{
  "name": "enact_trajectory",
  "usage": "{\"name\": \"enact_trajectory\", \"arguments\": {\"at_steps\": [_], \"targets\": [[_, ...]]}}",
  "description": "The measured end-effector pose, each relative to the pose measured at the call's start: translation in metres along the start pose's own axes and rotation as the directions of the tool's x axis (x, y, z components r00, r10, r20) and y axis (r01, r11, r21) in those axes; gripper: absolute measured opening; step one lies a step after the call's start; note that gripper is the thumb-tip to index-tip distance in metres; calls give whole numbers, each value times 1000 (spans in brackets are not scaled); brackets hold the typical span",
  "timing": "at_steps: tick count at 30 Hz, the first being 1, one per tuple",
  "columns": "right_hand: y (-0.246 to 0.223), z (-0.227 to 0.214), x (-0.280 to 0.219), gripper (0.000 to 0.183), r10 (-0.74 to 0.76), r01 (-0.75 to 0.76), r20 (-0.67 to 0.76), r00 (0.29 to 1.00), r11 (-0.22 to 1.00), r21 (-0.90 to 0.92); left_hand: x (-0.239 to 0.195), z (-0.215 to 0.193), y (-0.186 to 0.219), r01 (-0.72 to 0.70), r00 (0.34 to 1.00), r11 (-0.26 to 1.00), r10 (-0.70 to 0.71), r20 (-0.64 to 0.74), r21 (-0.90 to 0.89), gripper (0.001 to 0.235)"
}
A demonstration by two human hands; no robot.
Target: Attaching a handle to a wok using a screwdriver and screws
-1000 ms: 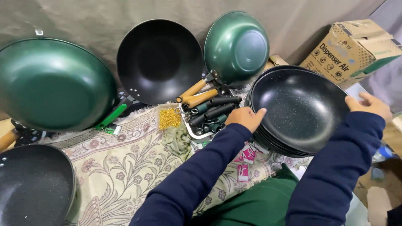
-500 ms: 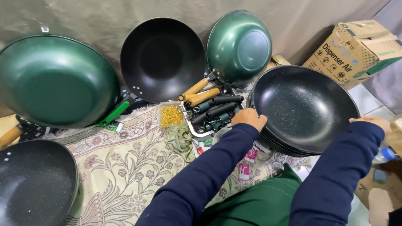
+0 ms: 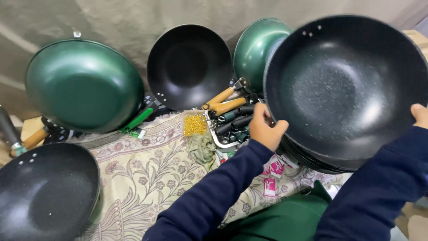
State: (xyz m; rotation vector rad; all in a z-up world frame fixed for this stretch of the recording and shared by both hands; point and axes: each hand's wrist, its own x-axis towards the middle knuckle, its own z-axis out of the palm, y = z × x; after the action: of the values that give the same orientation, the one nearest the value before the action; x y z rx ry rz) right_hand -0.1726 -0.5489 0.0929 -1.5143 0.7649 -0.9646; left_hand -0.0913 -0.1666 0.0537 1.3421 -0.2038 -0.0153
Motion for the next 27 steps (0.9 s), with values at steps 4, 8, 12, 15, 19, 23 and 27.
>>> {"name": "enact_trajectory", "arguments": {"at_steps": [4, 8, 12, 15, 19, 23, 27], "targets": [[21, 32, -14, 29, -109, 108, 106, 988, 994, 14, -1, -59, 19, -115, 978, 987, 93, -188, -113, 33], [-10, 82, -67, 32, -338, 392, 335, 880, 913, -110, -16, -155, 57, -270, 938, 960, 245, -245, -72, 28], [18, 167, -105, 41, -400, 448, 445, 801, 894, -1, -26, -267, 48, -287, 938, 957, 287, -192, 28, 33], [36, 222, -167, 36, -264, 361, 556, 788, 930, -71, -44, -334, 52, -214, 950, 965, 242, -198, 152, 32], [92, 265, -252, 62, -28, 408, 799, 600, 870, -276, -62, -400, 36, 16, 935, 915, 130, -331, 404, 26], [150, 277, -299, 54, 110, 482, 905, 410, 816, -318, -66, -438, 18, 235, 894, 708, 111, -433, 666, 24], [187, 288, -318, 51, 202, 671, 917, 343, 631, -390, -63, -458, -24, 342, 899, 419, 114, -422, 841, 15]]}}
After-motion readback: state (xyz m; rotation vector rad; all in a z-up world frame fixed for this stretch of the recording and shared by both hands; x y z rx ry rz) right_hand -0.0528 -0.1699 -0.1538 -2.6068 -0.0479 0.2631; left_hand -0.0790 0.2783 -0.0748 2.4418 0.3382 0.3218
